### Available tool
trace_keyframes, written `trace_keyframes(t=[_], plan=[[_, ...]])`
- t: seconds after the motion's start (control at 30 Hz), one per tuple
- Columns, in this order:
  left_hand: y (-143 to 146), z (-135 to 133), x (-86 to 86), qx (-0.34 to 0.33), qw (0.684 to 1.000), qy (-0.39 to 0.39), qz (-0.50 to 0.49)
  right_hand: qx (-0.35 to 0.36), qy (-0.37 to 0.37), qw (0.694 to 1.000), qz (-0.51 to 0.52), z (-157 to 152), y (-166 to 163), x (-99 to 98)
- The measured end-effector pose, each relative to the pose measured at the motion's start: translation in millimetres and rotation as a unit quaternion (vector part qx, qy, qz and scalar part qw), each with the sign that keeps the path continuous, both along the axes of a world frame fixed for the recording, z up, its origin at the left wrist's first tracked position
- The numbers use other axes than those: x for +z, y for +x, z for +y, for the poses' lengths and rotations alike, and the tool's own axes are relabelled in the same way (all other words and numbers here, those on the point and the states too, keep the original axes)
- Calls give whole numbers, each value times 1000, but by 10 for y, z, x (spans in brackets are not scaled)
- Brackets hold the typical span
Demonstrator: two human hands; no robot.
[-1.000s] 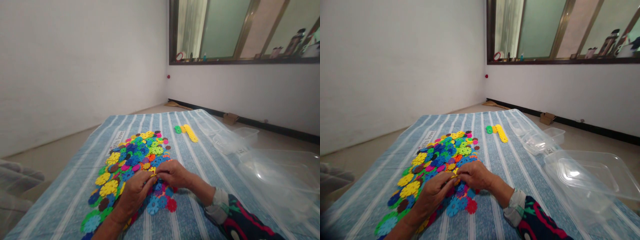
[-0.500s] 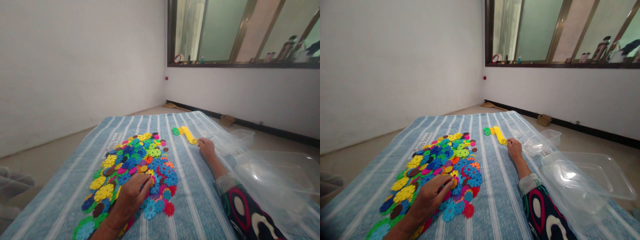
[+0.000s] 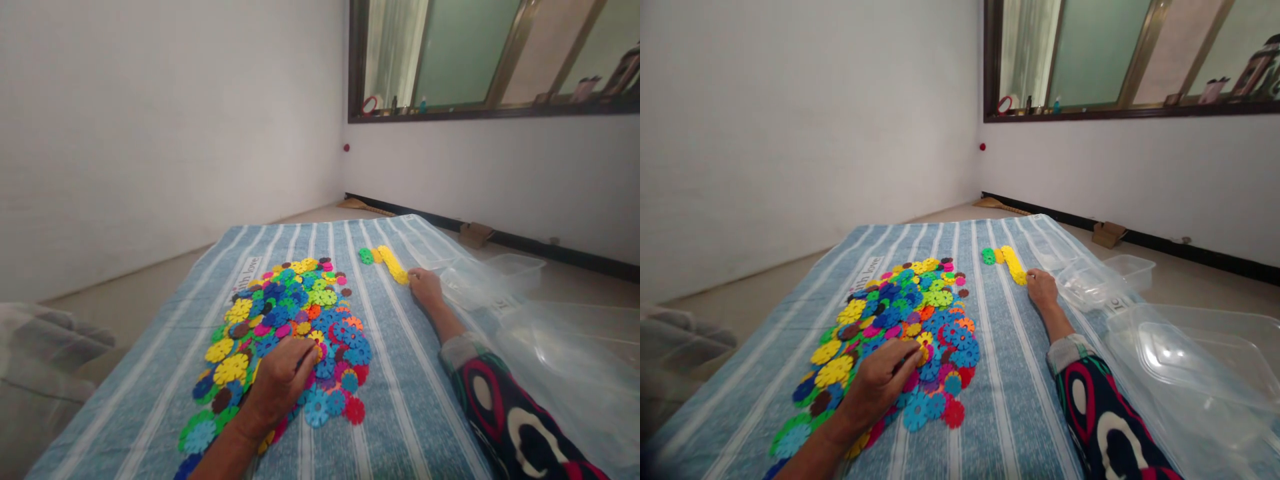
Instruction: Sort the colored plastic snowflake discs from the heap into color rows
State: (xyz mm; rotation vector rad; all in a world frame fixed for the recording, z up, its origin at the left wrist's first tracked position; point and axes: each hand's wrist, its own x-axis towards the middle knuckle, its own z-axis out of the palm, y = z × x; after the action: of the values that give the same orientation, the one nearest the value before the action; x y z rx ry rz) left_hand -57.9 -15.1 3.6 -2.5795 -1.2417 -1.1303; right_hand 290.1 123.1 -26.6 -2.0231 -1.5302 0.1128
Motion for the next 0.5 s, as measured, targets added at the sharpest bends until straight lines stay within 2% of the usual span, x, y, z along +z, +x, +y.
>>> trace_keyframes(t=[0.37,0.5], plan=[[7,1,-30,6,1000,5,8,-17,60,998,-12,-91,-24,-69],[28,-7,-5,1,1000,16,13,-9,89,996,-9,-124,-123,-66]])
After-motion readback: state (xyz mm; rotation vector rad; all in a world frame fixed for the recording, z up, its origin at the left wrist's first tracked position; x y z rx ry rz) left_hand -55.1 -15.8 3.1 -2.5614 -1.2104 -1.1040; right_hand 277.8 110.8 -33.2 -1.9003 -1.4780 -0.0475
